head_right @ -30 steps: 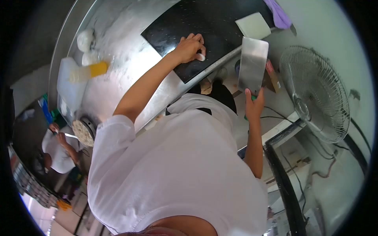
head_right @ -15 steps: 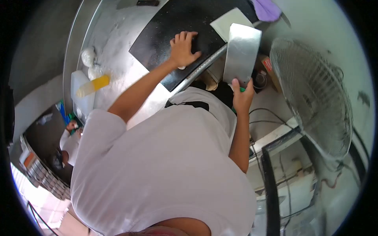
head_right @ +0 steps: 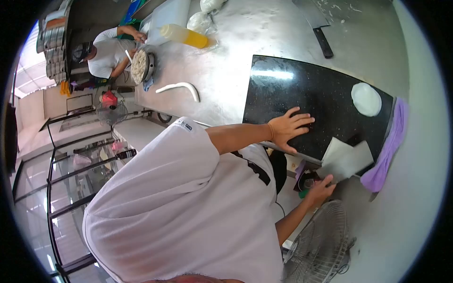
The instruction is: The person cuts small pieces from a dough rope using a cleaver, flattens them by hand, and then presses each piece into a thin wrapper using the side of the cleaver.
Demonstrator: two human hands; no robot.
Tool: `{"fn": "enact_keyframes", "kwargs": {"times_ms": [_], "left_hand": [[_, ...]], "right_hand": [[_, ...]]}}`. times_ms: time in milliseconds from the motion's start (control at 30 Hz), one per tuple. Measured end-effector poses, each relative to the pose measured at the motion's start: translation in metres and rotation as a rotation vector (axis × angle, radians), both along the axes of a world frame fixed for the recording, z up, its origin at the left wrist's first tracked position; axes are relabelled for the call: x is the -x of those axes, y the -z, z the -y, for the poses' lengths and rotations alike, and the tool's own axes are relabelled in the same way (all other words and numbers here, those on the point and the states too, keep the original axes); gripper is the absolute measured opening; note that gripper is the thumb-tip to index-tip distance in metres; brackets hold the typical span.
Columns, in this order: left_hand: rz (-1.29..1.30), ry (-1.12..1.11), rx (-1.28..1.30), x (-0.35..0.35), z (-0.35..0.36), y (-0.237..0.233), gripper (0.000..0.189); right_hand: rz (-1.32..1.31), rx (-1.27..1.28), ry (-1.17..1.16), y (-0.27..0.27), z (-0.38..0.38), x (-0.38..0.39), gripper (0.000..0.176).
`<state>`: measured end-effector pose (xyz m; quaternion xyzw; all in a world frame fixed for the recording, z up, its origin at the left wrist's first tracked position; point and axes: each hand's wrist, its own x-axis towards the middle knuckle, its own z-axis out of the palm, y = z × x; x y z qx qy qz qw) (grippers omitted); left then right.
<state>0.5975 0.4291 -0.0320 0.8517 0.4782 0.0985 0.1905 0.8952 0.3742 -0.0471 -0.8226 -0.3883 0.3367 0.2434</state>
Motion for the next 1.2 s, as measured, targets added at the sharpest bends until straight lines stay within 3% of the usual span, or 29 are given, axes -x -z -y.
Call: {"fn": "enact_keyframes", "kwargs": {"times_ms": [33,167,267,333,400,467,533,567,633,700,767,800,833,900,933,967,1067,1100,1133,1167,1200], "left_hand": [[0.028,0.022,0.047,-0.001,0.001,-0.002,0.088],[0.107,0.012,0.049,-0.001,0.0,-0.007,0.08],[0.141,0.014,-0.027,-0.002,0.0,-0.002,0.079],[0.13,0.025,-0.049,-0.002,0.0,0.001,0.079],[0.12,0.054,-0.118,-0.004,-0.006,0.008,0.077],[0.138,0.13,-0.14,-0.005,-0.011,0.002,0.072],[0.385,0.152,-0.114,-0.004,-0.021,0.009,0.059],[0.506,0.106,-0.03,-0.004,-0.028,0.006,0.054],[0.805,0.031,0.358,-0.009,-0.055,-0.016,0.055],[0.666,-0.065,0.148,-0.016,-0.064,-0.032,0.062],[0.451,-0.082,-0.224,-0.02,-0.019,-0.024,0.067],[0.193,0.117,-0.248,-0.001,0.001,0.006,0.075],[0.204,0.14,-0.245,0.003,0.007,0.014,0.075],[0.477,-0.01,-0.23,-0.002,-0.019,0.029,0.075],[0.789,-0.156,-0.032,0.001,-0.031,0.018,0.073],[1.089,-0.303,0.168,0.002,-0.051,0.004,0.071],[0.75,-0.223,-0.131,0.022,-0.054,-0.027,0.065],[0.6,-0.141,-0.134,0.021,-0.033,-0.026,0.077],[0.422,0.007,-0.234,0.025,-0.012,-0.009,0.081],[0.068,0.148,-0.129,0.035,0.009,0.009,0.1],[-0.052,0.183,-0.103,0.043,0.019,0.007,0.105]], "right_hand": [[-0.128,0.026,0.142,-0.036,-0.009,0.013,0.06],[-0.013,0.037,0.167,0.012,0.012,-0.011,0.063],[0.087,0.063,0.003,0.018,0.017,-0.013,0.06],[-0.044,0.07,0.101,-0.012,0.015,0.0,0.055],[-0.121,-0.054,0.178,-0.007,0.027,0.004,0.053],[-0.149,-0.003,0.277,-0.02,0.05,0.014,0.051],[0.026,-0.005,0.222,-0.016,0.095,0.013,0.046],[-0.053,-0.04,0.281,-0.032,0.114,0.025,0.045],[-0.142,-0.046,0.397,-0.057,0.154,0.063,0.044],[-0.128,-0.011,0.507,-0.064,0.198,0.09,0.044],[-0.192,0.037,0.467,-0.058,0.226,0.11,0.045],[-0.182,0.022,0.498,-0.061,0.229,0.121,0.045],[-0.178,0.069,0.46,-0.068,0.234,0.131,0.044],[-0.072,0.041,0.296,-0.051,0.223,0.136,0.042],[0.029,0.013,0.162,-0.041,0.224,0.14,0.04],[-0.116,-0.05,0.155,-0.045,0.21,0.151,0.042],[-0.313,-0.242,-0.077,-0.047,0.134,0.17,0.048],[-0.318,-0.252,-0.073,-0.039,0.119,0.171,0.048],[-0.233,-0.107,-0.223,-0.03,0.102,0.173,0.049],[-0.154,0.047,-0.368,-0.023,0.093,0.179,0.052],[-0.174,0.049,-0.364,-0.026,0.094,0.186,0.052]]}}
